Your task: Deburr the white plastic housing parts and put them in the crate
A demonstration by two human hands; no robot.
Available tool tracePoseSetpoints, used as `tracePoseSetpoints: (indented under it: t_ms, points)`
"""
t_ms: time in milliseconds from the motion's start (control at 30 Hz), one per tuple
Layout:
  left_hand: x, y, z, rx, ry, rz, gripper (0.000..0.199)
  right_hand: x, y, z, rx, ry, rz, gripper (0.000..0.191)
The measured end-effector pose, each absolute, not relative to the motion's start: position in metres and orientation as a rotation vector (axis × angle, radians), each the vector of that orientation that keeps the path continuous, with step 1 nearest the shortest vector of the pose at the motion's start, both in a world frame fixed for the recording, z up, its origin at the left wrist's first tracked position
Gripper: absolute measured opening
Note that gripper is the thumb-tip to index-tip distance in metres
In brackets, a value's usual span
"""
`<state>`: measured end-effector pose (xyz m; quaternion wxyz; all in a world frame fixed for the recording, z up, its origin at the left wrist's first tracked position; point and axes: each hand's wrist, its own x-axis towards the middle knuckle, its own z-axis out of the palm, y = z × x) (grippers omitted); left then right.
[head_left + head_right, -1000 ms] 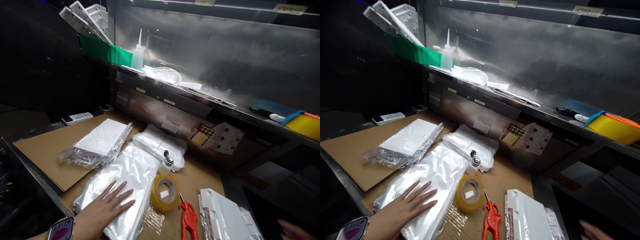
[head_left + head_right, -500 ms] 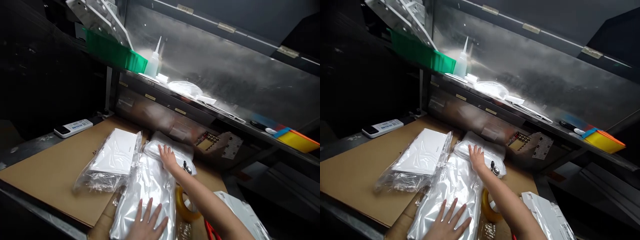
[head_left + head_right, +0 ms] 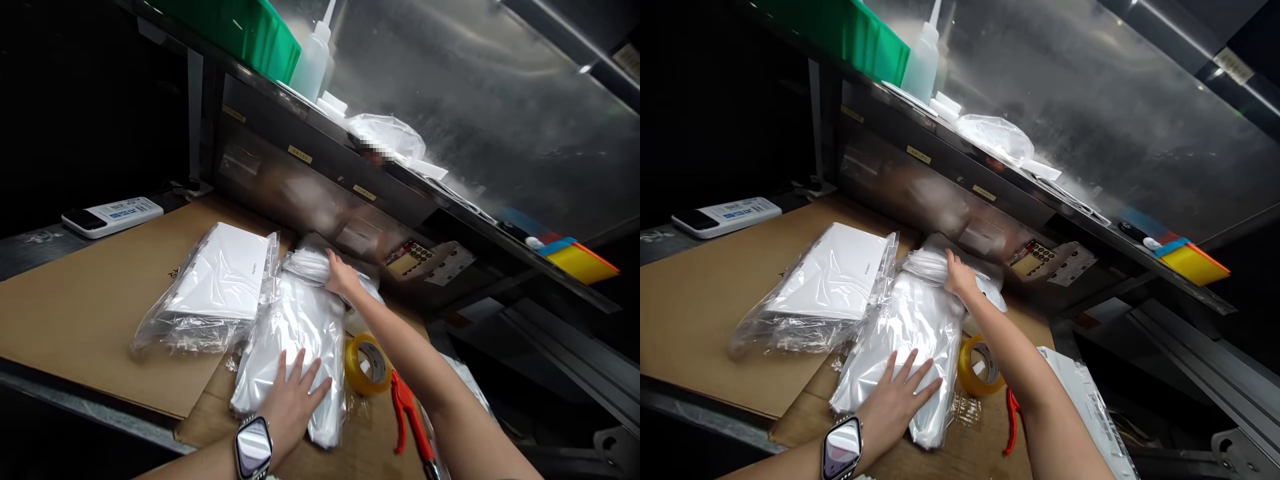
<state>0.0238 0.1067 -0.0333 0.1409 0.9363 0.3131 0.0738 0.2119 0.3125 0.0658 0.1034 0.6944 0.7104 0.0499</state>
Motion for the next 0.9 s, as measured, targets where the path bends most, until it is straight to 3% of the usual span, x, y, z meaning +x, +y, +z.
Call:
tracePoseSetpoints:
  t_ms: [133,300,400,633,700,800,900]
  points:
    - [0.033,0.121,-0.043,2.707,0.928,0.262,0.076,0.214,0.322,0.077,2.075,2.088,0.12,0.106]
    - [0.041,0.131,-0.046,2.708,0.948,0.295,0.064,0.209,0.318,0.075,2.074,2.076,0.125,0.068]
    - [0.041,0.13,-0.044,2.7,0.954,0.296,0.064,0.199,0.306,0.064,2.061,2.067,0.148,0.057]
    - [0.037,0.125,-0.029,2.636,0.942,0.22,0.068,0.184,0.289,0.056,2.024,2.018,0.127,0.057]
    - [0.033,0.126,-0.019,2.611,0.91,0.197,0.07,0.186,0.291,0.072,2.018,2.015,0.054,0.054]
    - [0.026,0.131,0.008,2.563,0.85,0.148,0.088,0.192,0.29,0.11,2.014,2.106,-0.039,0.052]
    - [0.021,0.133,0.038,2.534,0.863,0.127,0.079,0.206,0.26,0.154,2.061,2.292,-0.038,0.06]
